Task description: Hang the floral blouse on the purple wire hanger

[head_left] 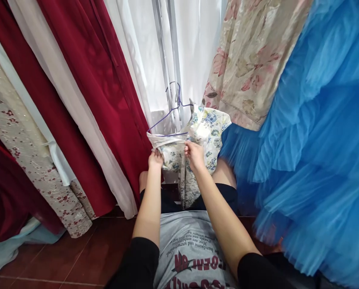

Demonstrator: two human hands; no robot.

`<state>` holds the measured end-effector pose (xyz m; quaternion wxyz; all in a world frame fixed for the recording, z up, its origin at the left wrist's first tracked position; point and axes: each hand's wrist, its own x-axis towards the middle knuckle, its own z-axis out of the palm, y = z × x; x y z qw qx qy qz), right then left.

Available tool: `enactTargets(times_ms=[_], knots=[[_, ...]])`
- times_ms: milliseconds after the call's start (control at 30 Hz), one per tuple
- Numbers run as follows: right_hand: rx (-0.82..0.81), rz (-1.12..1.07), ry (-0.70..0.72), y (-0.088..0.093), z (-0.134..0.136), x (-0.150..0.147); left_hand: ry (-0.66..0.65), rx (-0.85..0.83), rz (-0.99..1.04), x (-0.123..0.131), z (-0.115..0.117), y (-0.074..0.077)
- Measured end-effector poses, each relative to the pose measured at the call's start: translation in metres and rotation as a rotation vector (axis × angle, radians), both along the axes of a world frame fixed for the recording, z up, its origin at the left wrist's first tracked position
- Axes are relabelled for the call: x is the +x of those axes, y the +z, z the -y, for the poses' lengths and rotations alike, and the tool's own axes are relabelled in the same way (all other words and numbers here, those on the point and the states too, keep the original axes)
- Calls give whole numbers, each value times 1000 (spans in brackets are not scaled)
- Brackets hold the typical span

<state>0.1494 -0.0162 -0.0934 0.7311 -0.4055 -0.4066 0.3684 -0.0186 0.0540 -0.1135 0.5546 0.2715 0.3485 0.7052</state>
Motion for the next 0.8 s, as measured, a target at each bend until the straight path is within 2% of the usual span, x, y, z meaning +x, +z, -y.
enactTargets(times_ms=[100, 167, 233, 333, 367, 433, 500, 567, 633, 700, 767, 800], knots=[[-43, -145, -168, -29, 4, 31, -38, -58, -29, 34, 25, -36], [-68, -197, -243, -45, 9, 54, -64, -44, -58, 52, 41, -46], [-81, -220, -276, -57, 13, 68, -91, -4, -83, 67, 55, -43], [-66, -219, -263, -64, 19, 63, -121, 187, -229, 86, 73, -24], [-55, -199, -228, -63, 21, 56, -127, 283, -314, 91, 77, -15], [-41, -107, -71, -56, 27, 41, -132, 481, -484, 96, 84, 1], [-63, 35, 169, -46, 36, 31, -100, 615, -617, 94, 86, 13], [-131, 184, 435, -33, 48, 30, -32, 654, -730, 85, 84, 17], [-203, 273, 651, -22, 62, 37, -62, 606, -791, 70, 83, 12], [-231, 261, 762, -11, 74, 48, -279, 521, -772, 55, 88, -2], [-202, 163, 710, 1, 80, 60, -538, 426, -744, 41, 98, -22], [-179, 114, 643, 7, 81, 65, -616, 377, -755, 34, 105, -32]])
